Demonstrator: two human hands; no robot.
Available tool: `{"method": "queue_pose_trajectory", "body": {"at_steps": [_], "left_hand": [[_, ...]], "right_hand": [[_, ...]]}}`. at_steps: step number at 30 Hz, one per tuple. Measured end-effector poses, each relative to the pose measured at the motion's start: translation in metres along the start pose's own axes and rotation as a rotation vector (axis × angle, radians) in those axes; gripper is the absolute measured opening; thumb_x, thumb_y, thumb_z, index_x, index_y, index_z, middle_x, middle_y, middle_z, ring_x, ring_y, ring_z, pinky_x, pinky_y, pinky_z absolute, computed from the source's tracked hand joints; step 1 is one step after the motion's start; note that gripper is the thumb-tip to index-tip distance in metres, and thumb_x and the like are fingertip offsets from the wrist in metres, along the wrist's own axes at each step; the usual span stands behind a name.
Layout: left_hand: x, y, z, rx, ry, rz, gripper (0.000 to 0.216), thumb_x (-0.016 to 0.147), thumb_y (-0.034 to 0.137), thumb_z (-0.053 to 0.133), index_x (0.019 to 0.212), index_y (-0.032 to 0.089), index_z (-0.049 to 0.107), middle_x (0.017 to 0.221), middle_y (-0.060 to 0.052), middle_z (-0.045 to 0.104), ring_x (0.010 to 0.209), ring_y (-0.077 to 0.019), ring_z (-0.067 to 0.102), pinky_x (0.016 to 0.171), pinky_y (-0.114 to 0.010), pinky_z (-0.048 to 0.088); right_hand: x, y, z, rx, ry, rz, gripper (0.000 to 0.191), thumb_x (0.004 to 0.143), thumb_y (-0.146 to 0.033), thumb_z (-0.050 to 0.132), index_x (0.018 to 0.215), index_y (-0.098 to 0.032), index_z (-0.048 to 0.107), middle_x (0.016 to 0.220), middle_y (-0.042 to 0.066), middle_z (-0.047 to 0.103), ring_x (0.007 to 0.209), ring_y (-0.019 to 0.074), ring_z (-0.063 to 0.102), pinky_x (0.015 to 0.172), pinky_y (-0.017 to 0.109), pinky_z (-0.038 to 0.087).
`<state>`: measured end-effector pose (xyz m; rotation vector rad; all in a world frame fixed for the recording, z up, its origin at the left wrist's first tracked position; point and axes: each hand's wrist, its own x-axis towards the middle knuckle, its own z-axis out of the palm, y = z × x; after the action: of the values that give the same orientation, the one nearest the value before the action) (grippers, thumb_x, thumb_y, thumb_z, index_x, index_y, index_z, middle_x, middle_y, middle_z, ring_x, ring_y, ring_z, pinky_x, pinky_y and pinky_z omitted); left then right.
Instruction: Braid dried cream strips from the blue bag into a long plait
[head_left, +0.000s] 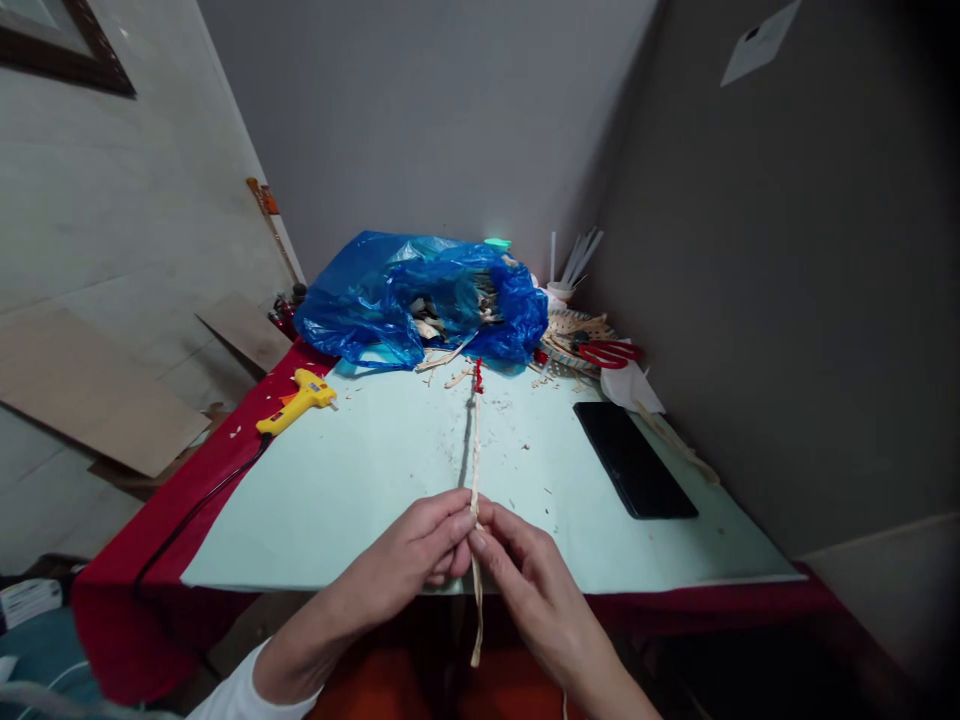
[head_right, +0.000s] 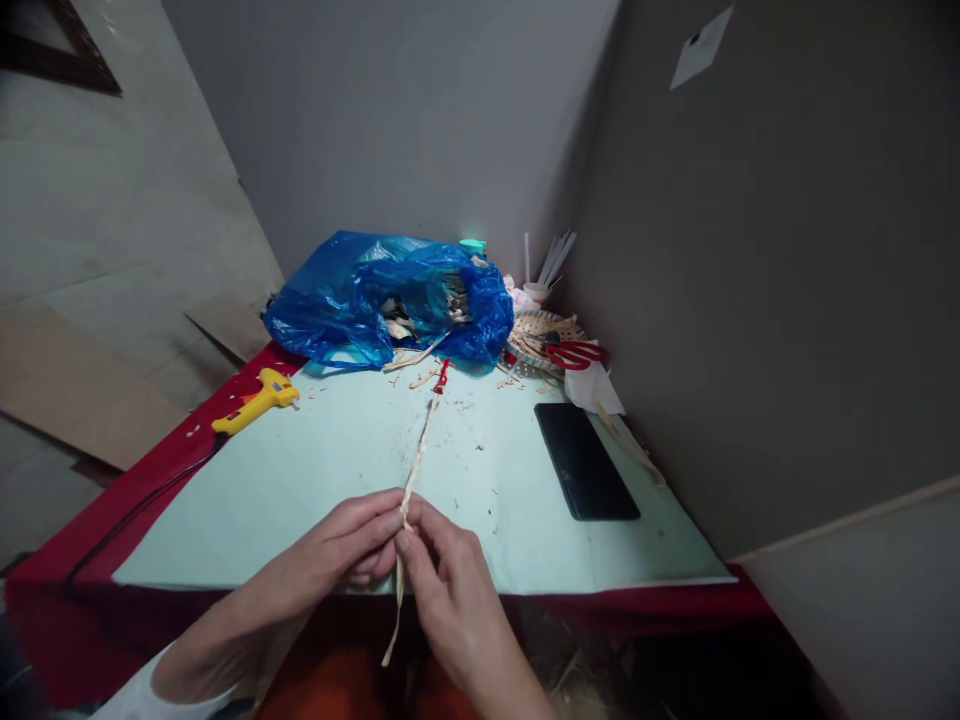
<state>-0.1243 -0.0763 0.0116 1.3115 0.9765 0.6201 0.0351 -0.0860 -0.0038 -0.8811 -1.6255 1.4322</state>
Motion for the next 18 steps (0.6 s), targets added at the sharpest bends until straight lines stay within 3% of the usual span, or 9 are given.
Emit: {"method": "queue_pose_trajectory", "body": {"at_steps": [4,8,12,15,18], "left_hand": [[0.002,-0.005,0.005,-0.067,-0.012,0.016,0.032,0.093,0.048,0.043,0.09,0.017,0.053,0.061,0.006,0.042,0.051,-0.0076,0.03,0.047,-0.021,0.022],[-0.002,-0.001,0.009,0.1,0.065,0.066,0.031,0.093,0.039,0.042,0.077,0.016,0.057,0.062,0.004,0.047,0.057,-0.0092,0.04,0.058,-0.022,0.033],[-0.005,-0.002,0.016,0.215,0.24,0.049,0.04,0.092,0.037,0.044,0.058,0.016,0.051,0.057,0.002,0.05,0.061,-0.0123,0.047,0.065,-0.024,0.036],[-0.006,-0.005,0.02,0.119,0.299,0.042,0.033,0.088,0.036,0.051,0.064,0.015,0.059,0.063,0.0,0.054,0.061,-0.0118,0.046,0.061,-0.024,0.034],[-0.008,-0.006,0.021,-0.049,0.28,-0.036,0.031,0.086,0.041,0.054,0.084,0.013,0.067,0.064,0.002,0.053,0.048,-0.0065,0.028,0.048,-0.023,0.019]], "right_hand": [[-0.008,-0.004,-0.006,-0.213,-0.02,0.004,0.024,0.099,-0.033,0.04,0.107,-0.02,0.058,0.082,0.002,0.066,0.073,0.0147,0.06,0.073,0.025,0.045],[-0.014,-0.005,-0.009,-0.576,0.053,0.013,0.026,0.099,-0.034,0.035,0.091,-0.02,0.055,0.067,0.001,0.062,0.054,0.0143,0.056,0.051,0.024,0.037],[-0.022,0.007,0.001,-0.978,0.225,-0.191,0.02,0.098,-0.024,0.033,0.086,-0.02,0.049,0.05,-0.001,0.054,0.036,0.0151,0.048,0.041,0.028,0.023],[-0.03,0.016,0.014,-1.123,0.265,-0.342,0.014,0.094,-0.016,0.036,0.096,-0.017,0.05,0.051,-0.001,0.056,0.037,0.0156,0.051,0.041,0.029,0.022],[-0.035,0.023,0.03,-1.226,0.32,-0.374,0.018,0.09,-0.012,0.038,0.102,-0.015,0.051,0.053,0.002,0.057,0.04,0.0171,0.054,0.042,0.031,0.025]]}}
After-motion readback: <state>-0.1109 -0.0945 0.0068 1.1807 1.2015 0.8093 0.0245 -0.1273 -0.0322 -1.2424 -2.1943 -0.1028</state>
